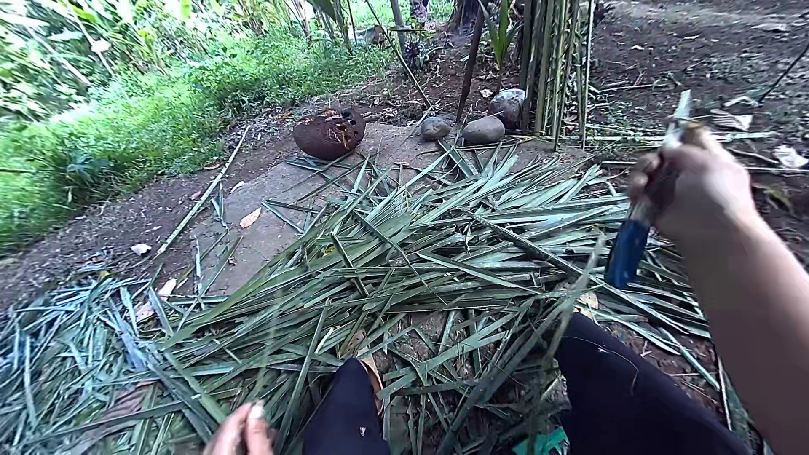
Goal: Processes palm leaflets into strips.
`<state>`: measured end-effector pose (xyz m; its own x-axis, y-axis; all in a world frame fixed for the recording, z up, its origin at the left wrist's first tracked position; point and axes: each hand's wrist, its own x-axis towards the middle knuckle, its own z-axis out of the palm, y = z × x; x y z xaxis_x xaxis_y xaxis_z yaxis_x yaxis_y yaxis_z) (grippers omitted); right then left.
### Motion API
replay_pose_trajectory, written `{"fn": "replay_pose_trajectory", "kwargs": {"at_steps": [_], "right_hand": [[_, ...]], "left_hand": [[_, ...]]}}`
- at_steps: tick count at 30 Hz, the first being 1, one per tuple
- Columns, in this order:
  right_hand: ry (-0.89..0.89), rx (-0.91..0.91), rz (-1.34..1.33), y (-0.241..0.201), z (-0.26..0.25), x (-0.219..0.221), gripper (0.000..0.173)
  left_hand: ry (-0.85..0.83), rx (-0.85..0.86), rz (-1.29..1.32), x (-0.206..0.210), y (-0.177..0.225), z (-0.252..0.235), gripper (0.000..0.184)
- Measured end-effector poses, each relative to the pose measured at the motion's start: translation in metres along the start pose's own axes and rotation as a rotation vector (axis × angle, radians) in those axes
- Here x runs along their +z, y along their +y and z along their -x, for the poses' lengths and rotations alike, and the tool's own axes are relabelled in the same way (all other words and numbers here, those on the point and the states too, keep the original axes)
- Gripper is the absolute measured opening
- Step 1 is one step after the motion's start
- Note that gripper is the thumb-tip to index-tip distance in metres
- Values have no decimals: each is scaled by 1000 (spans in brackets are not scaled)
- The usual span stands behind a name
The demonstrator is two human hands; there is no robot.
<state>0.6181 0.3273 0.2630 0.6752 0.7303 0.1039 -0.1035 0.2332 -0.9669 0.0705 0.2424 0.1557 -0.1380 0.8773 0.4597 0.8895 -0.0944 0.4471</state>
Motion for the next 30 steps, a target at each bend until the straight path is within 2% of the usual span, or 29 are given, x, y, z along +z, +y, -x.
{"fn": "replay_pose_trajectory", "kwargs": {"at_steps": [3, 5, 6, 8, 11, 16, 20, 22, 25, 27, 30], "right_hand": [[-636, 61, 233, 34, 89, 39, 44], [-1042, 132, 255, 51, 142, 60, 48], [-1197, 167, 226, 58, 162, 69, 49], [-1378, 233, 128, 68, 192, 82, 54], [-1406, 216, 5, 73, 216, 90, 52], [-1297, -2, -110, 77, 226, 87, 45], [-1148, -46, -154, 68, 219, 82, 45], [-1098, -35, -133, 59, 205, 80, 46], [-1065, 99, -152, 51, 195, 78, 48], [-1128, 143, -102, 45, 199, 75, 50], [-1269, 125, -35, 48, 222, 74, 51]], "left_hand": [[46, 114, 147, 21, 48, 4, 26], [53, 183, 226, 29, 80, 5, 23], [54, 218, 261, 30, 94, 5, 21], [58, 280, 329, 31, 115, 7, 19], [26, 331, 397, 25, 135, 11, 14], [-84, 290, 593, 17, 146, 14, 12], [-140, 284, 628, 9, 150, 15, 15], [-119, 322, 578, 8, 150, 17, 16], [1, 406, 373, 5, 153, 18, 17], [86, 437, 253, 6, 155, 16, 18], [128, 472, 211, 8, 156, 15, 16]]}}
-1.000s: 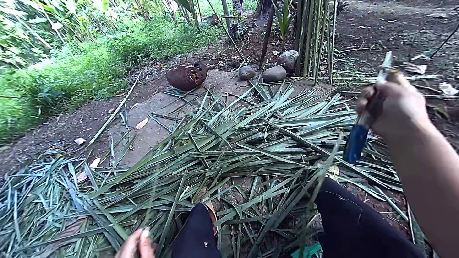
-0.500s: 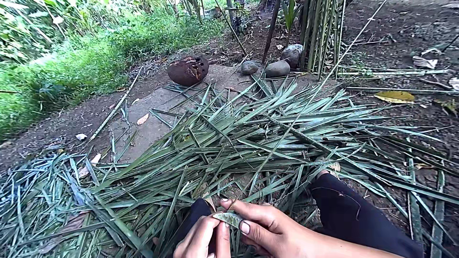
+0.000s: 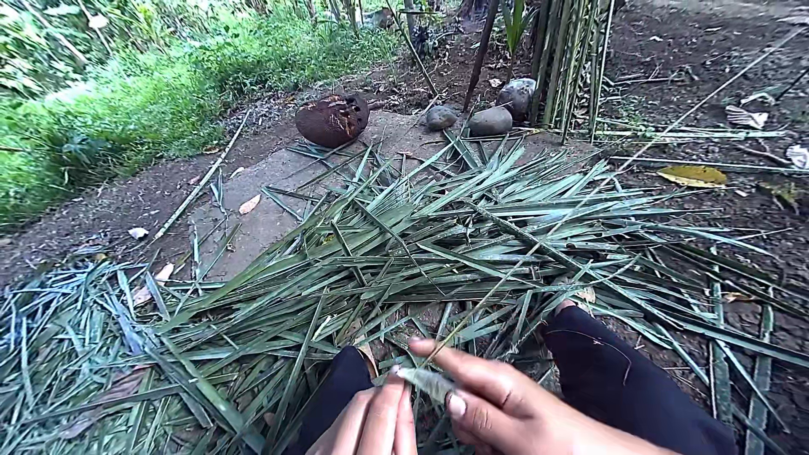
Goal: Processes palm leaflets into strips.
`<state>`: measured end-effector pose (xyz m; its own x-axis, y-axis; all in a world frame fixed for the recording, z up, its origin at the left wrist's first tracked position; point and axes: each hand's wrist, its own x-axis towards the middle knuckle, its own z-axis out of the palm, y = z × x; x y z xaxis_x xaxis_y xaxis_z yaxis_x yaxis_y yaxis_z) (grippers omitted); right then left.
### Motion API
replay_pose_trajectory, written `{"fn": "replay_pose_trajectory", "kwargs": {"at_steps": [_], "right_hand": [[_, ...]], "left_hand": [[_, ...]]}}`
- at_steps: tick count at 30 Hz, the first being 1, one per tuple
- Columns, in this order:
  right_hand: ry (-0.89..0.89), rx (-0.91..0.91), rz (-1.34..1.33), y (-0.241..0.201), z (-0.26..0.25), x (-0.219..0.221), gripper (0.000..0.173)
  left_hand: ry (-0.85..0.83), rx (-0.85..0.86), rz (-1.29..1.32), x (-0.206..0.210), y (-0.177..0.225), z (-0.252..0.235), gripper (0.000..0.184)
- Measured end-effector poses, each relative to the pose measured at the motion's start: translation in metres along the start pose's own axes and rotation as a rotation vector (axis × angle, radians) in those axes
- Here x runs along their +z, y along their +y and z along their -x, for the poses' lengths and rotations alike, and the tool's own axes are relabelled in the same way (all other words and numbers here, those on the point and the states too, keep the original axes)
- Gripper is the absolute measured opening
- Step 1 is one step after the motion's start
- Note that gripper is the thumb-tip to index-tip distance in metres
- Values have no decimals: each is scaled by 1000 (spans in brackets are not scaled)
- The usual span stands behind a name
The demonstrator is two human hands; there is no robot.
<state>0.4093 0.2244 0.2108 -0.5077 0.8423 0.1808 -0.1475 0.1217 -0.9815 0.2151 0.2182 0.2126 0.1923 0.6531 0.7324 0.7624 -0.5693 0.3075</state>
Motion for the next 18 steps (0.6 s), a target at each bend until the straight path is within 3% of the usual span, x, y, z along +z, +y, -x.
{"fn": "replay_pose_trajectory", "kwargs": {"at_steps": [7, 18], "right_hand": [[81, -95, -46, 8, 8, 17, 48], [188, -174, 167, 11, 13, 11, 46]], "left_hand": [[62, 64, -8, 3, 4, 0, 16], [38, 83, -20, 2, 8, -7, 15]]}}
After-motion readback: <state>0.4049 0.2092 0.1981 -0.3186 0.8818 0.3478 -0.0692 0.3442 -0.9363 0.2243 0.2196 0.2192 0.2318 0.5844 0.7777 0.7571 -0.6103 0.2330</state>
